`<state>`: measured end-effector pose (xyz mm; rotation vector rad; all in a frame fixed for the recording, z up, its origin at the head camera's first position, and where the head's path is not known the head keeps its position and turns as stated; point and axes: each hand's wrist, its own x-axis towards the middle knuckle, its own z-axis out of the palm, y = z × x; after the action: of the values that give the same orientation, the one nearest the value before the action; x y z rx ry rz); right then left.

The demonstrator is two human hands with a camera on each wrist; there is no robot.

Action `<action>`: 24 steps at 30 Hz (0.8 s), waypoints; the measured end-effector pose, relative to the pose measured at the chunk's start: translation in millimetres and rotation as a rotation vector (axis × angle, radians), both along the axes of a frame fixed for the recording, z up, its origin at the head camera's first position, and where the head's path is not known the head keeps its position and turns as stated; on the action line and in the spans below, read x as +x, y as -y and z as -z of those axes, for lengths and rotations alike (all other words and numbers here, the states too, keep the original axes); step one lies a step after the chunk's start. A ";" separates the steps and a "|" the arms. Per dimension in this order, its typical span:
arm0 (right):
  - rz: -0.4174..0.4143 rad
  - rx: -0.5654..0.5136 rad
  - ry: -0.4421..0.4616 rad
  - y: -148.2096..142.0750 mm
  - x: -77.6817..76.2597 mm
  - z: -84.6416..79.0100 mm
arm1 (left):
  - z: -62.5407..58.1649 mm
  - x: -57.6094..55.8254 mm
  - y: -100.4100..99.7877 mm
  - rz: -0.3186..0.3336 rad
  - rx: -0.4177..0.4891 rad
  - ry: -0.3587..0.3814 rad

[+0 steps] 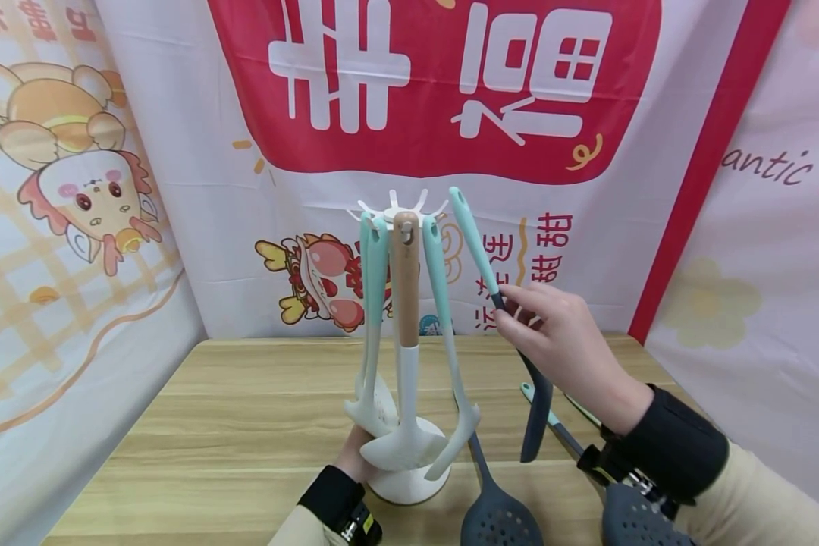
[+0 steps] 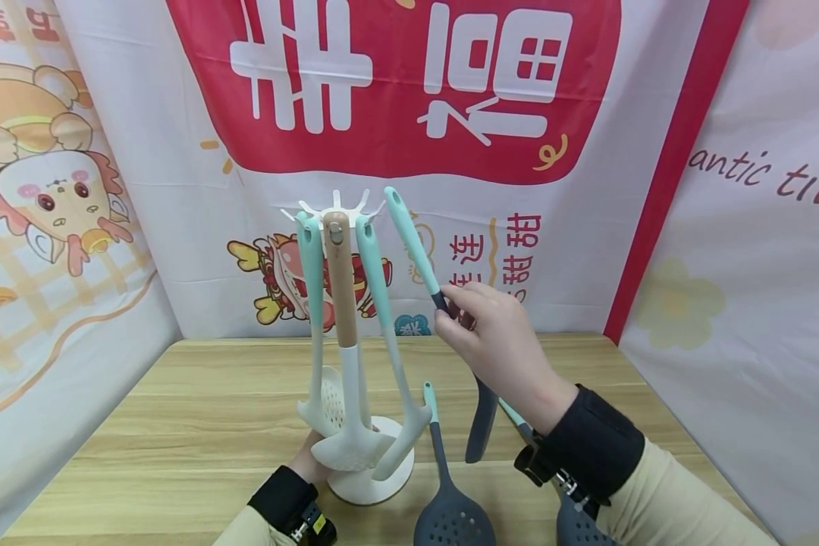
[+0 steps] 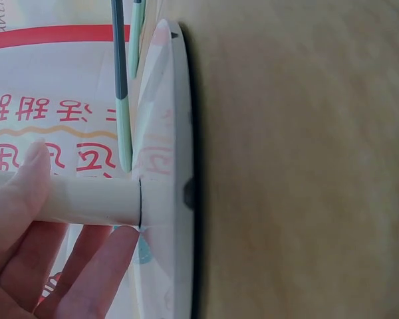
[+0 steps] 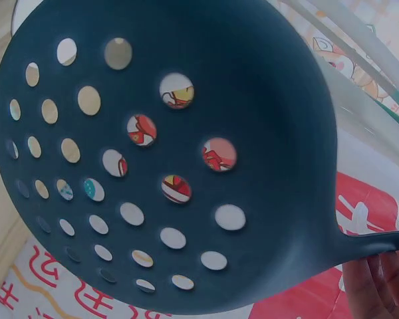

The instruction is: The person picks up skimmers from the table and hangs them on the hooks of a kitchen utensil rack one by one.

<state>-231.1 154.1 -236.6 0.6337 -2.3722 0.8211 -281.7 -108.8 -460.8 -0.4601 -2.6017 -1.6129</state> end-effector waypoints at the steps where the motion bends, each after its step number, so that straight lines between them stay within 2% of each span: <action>1: -0.002 0.002 -0.002 0.3 -0.1 -0.6 | -0.1 0.1 0.3 0.000 0.004 0.008; 13: -0.014 0.011 0.046 3.4 -1.2 -4.1 | 5.6 -1.5 2.5 0.001 0.000 -0.015; 24: -0.023 0.017 0.046 3.4 -2.2 -1.3 | 6.9 -1.4 2.7 -0.007 0.008 -0.024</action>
<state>-233.3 150.7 -235.3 0.6566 -2.4203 0.8347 -283.1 -111.5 -467.7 -0.4667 -2.5752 -1.6050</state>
